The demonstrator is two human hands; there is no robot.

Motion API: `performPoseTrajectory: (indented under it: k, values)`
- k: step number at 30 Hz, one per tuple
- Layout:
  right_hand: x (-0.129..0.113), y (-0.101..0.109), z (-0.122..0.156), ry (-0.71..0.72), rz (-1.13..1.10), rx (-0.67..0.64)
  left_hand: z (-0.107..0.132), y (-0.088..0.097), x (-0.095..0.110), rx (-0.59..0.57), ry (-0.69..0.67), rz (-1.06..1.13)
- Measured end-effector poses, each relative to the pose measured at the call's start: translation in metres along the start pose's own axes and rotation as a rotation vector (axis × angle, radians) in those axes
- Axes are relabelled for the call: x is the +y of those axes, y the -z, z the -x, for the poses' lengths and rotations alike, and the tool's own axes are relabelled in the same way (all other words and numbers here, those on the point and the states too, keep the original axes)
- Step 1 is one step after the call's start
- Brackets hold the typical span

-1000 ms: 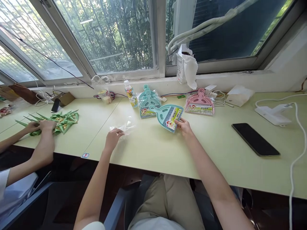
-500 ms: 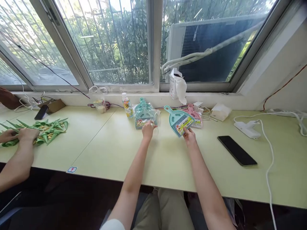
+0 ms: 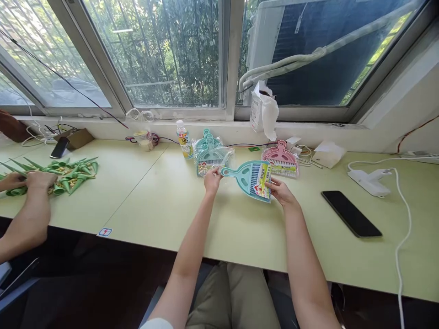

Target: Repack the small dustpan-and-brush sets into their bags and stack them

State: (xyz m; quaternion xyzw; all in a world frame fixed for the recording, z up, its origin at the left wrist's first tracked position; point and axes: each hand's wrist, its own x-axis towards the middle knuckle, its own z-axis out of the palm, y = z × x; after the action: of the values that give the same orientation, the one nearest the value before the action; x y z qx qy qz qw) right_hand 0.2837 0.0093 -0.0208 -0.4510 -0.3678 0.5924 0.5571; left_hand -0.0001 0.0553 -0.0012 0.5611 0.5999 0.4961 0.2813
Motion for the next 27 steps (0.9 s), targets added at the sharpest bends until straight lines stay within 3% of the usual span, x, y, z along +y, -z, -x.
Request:
performPoseTrajectory:
  k: [5, 10, 17, 22, 24, 27]
  values:
    - [-0.002, 0.002, -0.004, 0.089, -0.046, 0.134, 0.006, -0.004, 0.009, 0.006, -0.022, -0.021]
    - [-0.004, 0.000, -0.004, 0.162, -0.004, 0.271, 0.017, -0.004, 0.017, 0.068, -0.114, -0.259]
    - [-0.004, -0.031, 0.002, 0.116, 0.069, 0.057, 0.031, -0.013, 0.023, 0.070, -0.292, -0.437]
    - [0.009, -0.056, 0.001, 0.127, 0.014, 0.035, 0.047, -0.022, 0.034, 0.005, -0.396, -0.386]
    - [0.014, -0.062, 0.000, 0.141, -0.035, 0.064, 0.053, -0.023, 0.038, 0.110, -0.421, -0.320]
    - [0.018, -0.069, 0.000, 0.160, -0.091, 0.098, 0.051, -0.020, 0.040, 0.423, -0.310, -0.136]
